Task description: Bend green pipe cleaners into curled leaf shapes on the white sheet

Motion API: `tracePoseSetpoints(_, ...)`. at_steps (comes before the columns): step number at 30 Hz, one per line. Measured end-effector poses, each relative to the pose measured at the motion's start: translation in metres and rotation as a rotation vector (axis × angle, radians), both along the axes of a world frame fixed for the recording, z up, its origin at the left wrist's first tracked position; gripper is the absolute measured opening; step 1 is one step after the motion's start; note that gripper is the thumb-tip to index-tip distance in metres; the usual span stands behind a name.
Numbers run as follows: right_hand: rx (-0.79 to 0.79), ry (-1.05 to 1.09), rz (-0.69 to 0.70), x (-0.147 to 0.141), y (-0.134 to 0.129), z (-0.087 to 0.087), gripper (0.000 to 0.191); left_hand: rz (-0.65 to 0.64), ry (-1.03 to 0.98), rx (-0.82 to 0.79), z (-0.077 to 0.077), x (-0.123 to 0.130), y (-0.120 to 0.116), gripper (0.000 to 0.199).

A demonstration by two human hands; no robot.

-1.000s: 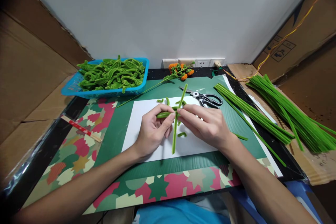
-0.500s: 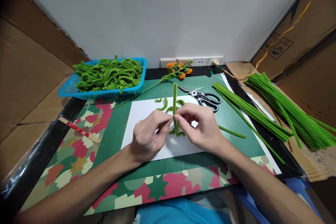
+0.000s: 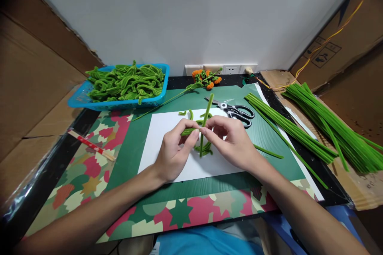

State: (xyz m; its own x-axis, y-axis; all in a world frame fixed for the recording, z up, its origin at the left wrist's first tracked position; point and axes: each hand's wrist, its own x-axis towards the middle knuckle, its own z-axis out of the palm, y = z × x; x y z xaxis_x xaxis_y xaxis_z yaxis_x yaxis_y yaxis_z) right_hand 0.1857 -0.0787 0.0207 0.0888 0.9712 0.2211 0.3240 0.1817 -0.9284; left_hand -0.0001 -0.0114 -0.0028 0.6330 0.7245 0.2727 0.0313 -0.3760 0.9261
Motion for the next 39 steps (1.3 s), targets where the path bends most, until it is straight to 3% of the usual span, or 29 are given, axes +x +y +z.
tracePoseSetpoints(5, 0.024, 0.043, -0.001, 0.002, 0.0, -0.001, 0.022, -0.065, -0.086, -0.226, -0.002, 0.0, 0.0, 0.027)
tracePoseSetpoints(10, 0.034, 0.168, -0.037, 0.008, 0.003, -0.002, 0.028, -0.045, -0.153, -0.339, -0.005, 0.004, 0.001, 0.033)
tracePoseSetpoints(17, -0.063, 0.229, 0.037, 0.011, 0.006, 0.001, 0.035, -0.042, -0.179, -0.358, -0.007, 0.008, 0.005, 0.03)
tracePoseSetpoints(21, -0.115, 0.222, 0.003, 0.011, 0.007, 0.002, 0.041, -0.021, -0.155, -0.32, -0.006, 0.007, 0.005, 0.03)
tracePoseSetpoints(24, -0.199, 0.272, -0.006, 0.014, 0.008, 0.0, 0.044, -0.009, -0.066, -0.109, -0.006, 0.004, 0.004, 0.019)
tracePoseSetpoints(28, -0.347, 0.427, 0.046, 0.02, 0.009, -0.006, 0.045, -0.028, 0.001, 0.524, -0.008, -0.001, 0.001, 0.008)
tracePoseSetpoints(30, -0.342, 0.45, 0.055, 0.022, 0.009, -0.006, 0.044, 0.015, 0.005, 0.591, -0.008, -0.001, 0.0, 0.007)
tracePoseSetpoints(32, -0.28, 0.408, 0.039, 0.022, 0.009, -0.004, 0.044, 0.063, 0.007, 0.41, -0.007, 0.0, -0.002, 0.007)
tracePoseSetpoints(36, -0.143, 0.327, -0.016, 0.021, 0.01, 0.003, 0.047, 0.022, -0.056, -0.183, -0.002, 0.005, -0.001, 0.029)
tracePoseSetpoints(39, -0.08, 0.294, -0.04, 0.021, 0.011, 0.007, 0.047, -0.023, -0.139, -0.418, -0.001, 0.008, 0.001, 0.033)
